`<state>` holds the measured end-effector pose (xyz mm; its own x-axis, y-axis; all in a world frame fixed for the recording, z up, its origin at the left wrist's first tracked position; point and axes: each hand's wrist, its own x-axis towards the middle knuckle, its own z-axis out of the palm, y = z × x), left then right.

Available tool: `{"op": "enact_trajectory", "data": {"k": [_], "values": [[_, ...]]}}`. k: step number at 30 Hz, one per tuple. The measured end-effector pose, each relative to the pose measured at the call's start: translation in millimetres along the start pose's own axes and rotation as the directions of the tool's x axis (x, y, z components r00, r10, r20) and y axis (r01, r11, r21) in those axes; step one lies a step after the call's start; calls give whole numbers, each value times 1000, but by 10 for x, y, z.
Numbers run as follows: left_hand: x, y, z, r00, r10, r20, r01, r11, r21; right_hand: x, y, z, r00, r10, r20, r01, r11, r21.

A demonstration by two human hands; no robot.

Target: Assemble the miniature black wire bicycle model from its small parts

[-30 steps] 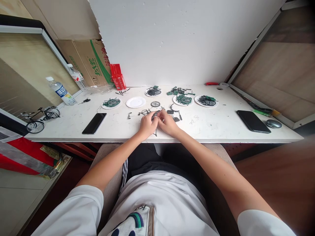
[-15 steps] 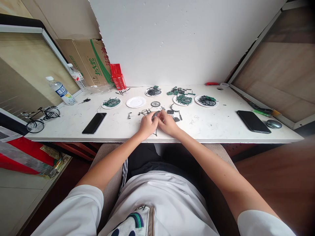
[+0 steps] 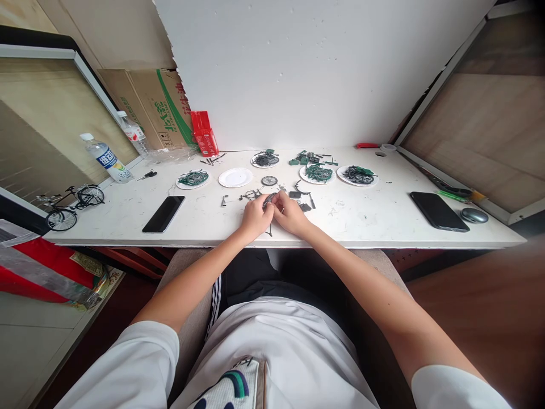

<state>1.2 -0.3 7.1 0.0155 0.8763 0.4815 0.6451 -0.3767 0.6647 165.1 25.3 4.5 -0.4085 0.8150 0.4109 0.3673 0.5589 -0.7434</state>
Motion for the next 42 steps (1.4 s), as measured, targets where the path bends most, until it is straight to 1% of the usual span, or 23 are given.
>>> {"op": "enact_trajectory", "data": {"k": [29,42], "values": [[8,21,-13,998,-46,49,43,997,57,4,-8,-9,999,28,27,-27,999,-37],[8,-3,-11,997,-40,63,35,997,75,4,-19,-6,999,33,27,-32,999,-40]]}}
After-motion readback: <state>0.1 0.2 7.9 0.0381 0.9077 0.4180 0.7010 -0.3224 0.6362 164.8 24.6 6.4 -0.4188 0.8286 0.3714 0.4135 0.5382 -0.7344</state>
